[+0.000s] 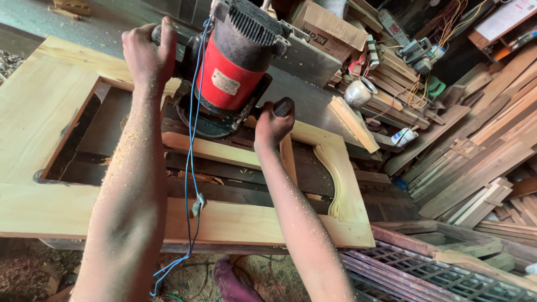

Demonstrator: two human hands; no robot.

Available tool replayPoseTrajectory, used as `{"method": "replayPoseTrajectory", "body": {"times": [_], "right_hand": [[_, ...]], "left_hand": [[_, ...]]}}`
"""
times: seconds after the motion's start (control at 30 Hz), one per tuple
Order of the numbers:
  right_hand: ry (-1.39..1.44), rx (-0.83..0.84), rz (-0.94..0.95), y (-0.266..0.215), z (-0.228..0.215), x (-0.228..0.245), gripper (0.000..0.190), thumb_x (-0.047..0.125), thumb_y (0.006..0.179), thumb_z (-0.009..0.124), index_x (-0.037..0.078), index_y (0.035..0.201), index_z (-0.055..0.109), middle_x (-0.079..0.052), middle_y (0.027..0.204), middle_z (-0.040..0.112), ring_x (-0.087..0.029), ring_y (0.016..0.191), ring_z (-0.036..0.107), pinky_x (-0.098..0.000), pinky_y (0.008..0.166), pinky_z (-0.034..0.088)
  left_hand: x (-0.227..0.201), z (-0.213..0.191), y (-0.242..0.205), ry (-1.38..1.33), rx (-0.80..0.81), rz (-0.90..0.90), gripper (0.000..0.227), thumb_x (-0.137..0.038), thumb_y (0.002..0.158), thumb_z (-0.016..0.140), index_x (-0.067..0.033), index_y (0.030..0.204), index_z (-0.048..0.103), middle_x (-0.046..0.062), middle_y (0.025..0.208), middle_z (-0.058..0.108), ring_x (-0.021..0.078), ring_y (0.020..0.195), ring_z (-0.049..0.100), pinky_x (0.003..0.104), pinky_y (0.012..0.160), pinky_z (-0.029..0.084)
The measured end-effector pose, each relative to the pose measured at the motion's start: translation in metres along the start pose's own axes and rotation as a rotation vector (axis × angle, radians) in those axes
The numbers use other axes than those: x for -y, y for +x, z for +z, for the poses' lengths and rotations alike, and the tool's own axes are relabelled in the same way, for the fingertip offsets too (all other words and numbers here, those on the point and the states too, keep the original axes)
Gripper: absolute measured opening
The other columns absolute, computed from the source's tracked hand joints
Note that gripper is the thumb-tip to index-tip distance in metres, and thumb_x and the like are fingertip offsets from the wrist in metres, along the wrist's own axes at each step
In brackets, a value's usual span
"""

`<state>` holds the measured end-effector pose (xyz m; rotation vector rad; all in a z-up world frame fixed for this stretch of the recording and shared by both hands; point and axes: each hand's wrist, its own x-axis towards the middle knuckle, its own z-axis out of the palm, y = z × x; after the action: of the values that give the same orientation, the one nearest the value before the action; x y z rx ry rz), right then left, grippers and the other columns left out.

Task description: The person uses a handheld electric router to carve a decorative curved edge on a wooden frame. They guide the tool along the wood's perimeter, creating a smooth profile while wood shavings accumulate on the workbench.

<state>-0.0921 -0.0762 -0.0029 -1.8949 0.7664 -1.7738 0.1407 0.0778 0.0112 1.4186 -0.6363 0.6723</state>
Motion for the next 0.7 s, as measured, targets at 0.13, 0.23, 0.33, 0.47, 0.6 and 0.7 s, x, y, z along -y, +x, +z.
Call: {"method": "replayPoseTrajectory", "body": {"times": [0.13, 0.23, 0.33, 0.47, 0.6, 0.7], "right_hand": [[0.019, -0.003, -0.004, -0.002, 0.003, 0.002, 0.012, 0.005, 0.082, 0.065, 0.002, 0.084, 0.054, -0.009, 0.077, 0.064, -0.026, 0.070, 0.066, -0.0407, 0.070, 0.053], [0.049, 0.008, 0.003, -0.003, 0.006, 0.005, 0.011, 0.005, 0.083, 0.065, 0.003, 0.085, 0.054, -0.009, 0.077, 0.063, -0.025, 0.069, 0.066, -0.0403, 0.069, 0.053], [0.074, 0.024, 0.031, -0.004, 0.007, 0.009, 0.011, 0.005, 0.083, 0.064, 0.003, 0.086, 0.054, -0.009, 0.076, 0.063, -0.024, 0.067, 0.065, -0.0402, 0.066, 0.052], [0.063, 0.030, 0.055, -0.006, 0.012, 0.016, 0.012, 0.005, 0.082, 0.065, 0.003, 0.086, 0.053, -0.008, 0.074, 0.062, -0.023, 0.064, 0.064, -0.0406, 0.064, 0.052], [0.073, 0.045, 0.070, -0.008, 0.016, 0.019, 0.012, 0.005, 0.083, 0.065, 0.003, 0.086, 0.053, -0.007, 0.075, 0.062, -0.023, 0.064, 0.063, -0.0401, 0.063, 0.052], [0.094, 0.038, 0.054, -0.009, 0.019, 0.022, 0.013, 0.005, 0.083, 0.065, 0.003, 0.085, 0.053, -0.008, 0.074, 0.062, -0.022, 0.065, 0.064, -0.0394, 0.064, 0.053]], "left_hand": [[0.009, -0.003, 0.002, 0.004, -0.003, 0.101, 0.050, -0.036, 0.109, 0.057, -0.0073, 0.071, 0.069, 0.005, 0.061, 0.064, 0.0159, 0.050, 0.057, 0.035, 0.060, 0.050], [0.013, -0.006, 0.002, 0.027, -0.017, 0.116, 0.053, -0.038, 0.111, 0.056, -0.0062, 0.069, 0.067, 0.006, 0.060, 0.062, 0.0177, 0.051, 0.054, 0.036, 0.063, 0.049], [0.016, -0.008, 0.004, 0.040, -0.016, 0.110, 0.057, -0.041, 0.111, 0.056, -0.0059, 0.068, 0.066, 0.005, 0.059, 0.059, 0.0193, 0.050, 0.050, 0.039, 0.064, 0.048], [0.026, -0.011, 0.009, 0.044, -0.014, 0.082, 0.060, -0.042, 0.111, 0.054, -0.0041, 0.065, 0.062, 0.005, 0.057, 0.055, 0.0214, 0.050, 0.045, 0.043, 0.070, 0.047], [0.035, -0.014, 0.007, 0.242, -0.092, 0.166, 0.058, -0.038, 0.111, 0.057, -0.0017, 0.066, 0.065, 0.012, 0.067, 0.055, 0.0303, 0.078, 0.052, 0.048, 0.073, 0.043], [0.030, -0.021, 0.008, 0.089, -0.069, 0.086, 0.048, -0.037, 0.109, 0.057, -0.0042, 0.075, 0.070, 0.009, 0.062, 0.057, 0.0262, 0.061, 0.049, 0.047, 0.071, 0.043]]}}
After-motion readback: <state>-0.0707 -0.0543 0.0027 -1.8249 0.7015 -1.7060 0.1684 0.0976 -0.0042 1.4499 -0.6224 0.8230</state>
